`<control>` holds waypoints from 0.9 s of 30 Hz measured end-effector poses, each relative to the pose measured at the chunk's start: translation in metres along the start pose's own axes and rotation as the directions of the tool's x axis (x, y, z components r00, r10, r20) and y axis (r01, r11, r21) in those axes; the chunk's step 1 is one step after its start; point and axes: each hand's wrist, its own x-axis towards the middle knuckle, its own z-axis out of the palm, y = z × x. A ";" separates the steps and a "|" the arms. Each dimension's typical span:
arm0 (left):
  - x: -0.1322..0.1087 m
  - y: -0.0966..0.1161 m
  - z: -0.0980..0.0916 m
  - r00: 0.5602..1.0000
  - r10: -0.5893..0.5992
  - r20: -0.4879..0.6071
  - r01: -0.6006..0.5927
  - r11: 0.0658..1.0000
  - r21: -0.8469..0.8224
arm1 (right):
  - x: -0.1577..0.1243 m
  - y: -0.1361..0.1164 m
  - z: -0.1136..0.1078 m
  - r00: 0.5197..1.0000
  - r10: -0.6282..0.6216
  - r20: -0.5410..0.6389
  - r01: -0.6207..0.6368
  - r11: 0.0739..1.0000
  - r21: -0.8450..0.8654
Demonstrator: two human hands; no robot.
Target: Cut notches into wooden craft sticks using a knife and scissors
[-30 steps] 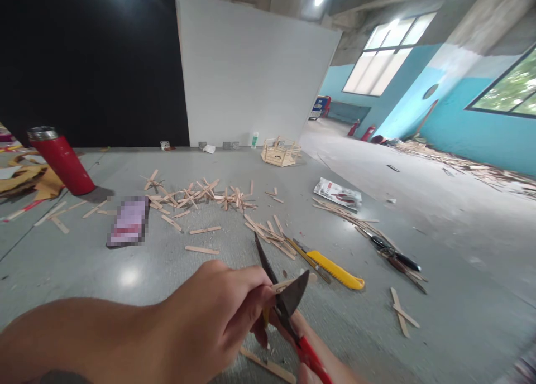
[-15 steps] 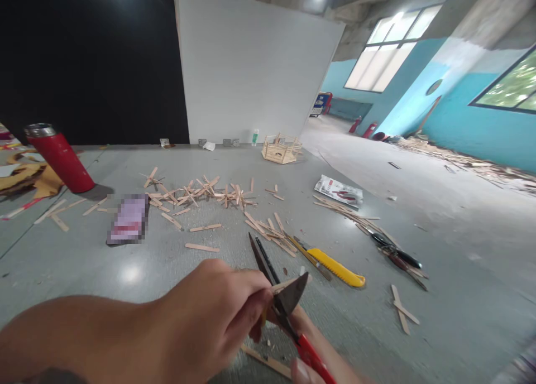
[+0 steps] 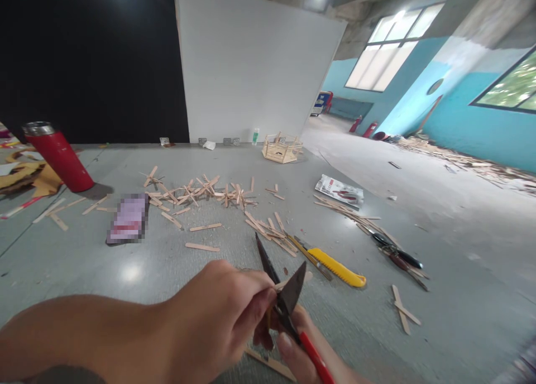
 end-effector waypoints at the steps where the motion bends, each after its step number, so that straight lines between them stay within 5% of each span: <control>1: 0.000 0.000 0.000 1.000 0.001 0.002 -0.001 1.000 0.003 | 0.000 0.001 0.000 1.000 -0.015 0.023 0.015 1.000 -0.003; 27: 0.001 0.004 0.000 0.998 -0.059 -0.009 0.058 0.997 -0.054 | -0.006 0.009 0.002 0.996 -0.088 0.011 0.089 0.994 -0.064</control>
